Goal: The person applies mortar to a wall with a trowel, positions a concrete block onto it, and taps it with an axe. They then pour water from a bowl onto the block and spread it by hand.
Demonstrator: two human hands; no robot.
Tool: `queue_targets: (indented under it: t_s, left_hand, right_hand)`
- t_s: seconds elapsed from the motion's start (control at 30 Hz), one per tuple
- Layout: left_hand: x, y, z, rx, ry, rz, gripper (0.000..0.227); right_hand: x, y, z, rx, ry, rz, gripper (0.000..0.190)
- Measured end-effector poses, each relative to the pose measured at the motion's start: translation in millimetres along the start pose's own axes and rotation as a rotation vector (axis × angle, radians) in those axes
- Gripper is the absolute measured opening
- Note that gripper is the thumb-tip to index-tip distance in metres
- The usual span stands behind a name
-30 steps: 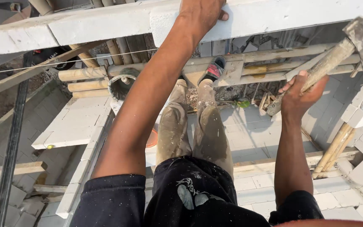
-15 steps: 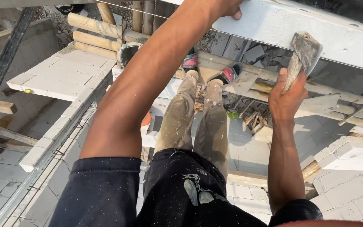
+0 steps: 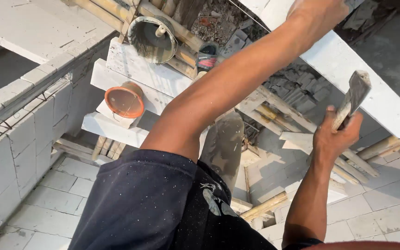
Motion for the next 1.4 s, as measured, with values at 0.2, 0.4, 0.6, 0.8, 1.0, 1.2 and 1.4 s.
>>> queue_targets:
  t_s: [0.2,0.4,0.6,0.8,1.0,1.2,1.4]
  left_hand:
    - [142,41,75,0.164,-0.189,0.419,0.037]
    - [353,176,128,0.925,-0.26,-0.719,0.097]
    - [485,200,206,1.952,-0.938,-1.072,0.129]
    - [466,280,358,1.767,-1.209,-0.385,0.093]
    - [478,312,402,1.688,-1.825,-0.117,0.057]
    - [560,412,334,1.926,-2.64,0.735,0.084]
    - [665,582,259,1.741,-2.918,1.269,0.126]
  right_hand:
    - [-65,-45,34,0.073,-0.238,-0.12,0.041]
    - [-106,-46,51,0.316,-0.583,-0.309,0.049]
    - [-115,-50,58,0.335,-0.62,-0.43,0.05]
    - [-53,-64,48,0.376,-0.818,-0.284,0.041]
    - [64,-3,117,0.305,-0.075,-0.71,0.066]
    - [81,72,166,0.362,0.797,-0.955,0.094]
    - [58,160,63,0.053,0.707,-0.871,0.097]
Point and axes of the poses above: each hand's wrist, its own x-axis away from the middle knuckle, its own y-axis out of the palm, z = x × y, the point moved 4 cm from there along -x, towards the middle knuckle, and after that the axes turned 12 degrees about -x, right-handed, at the moved point
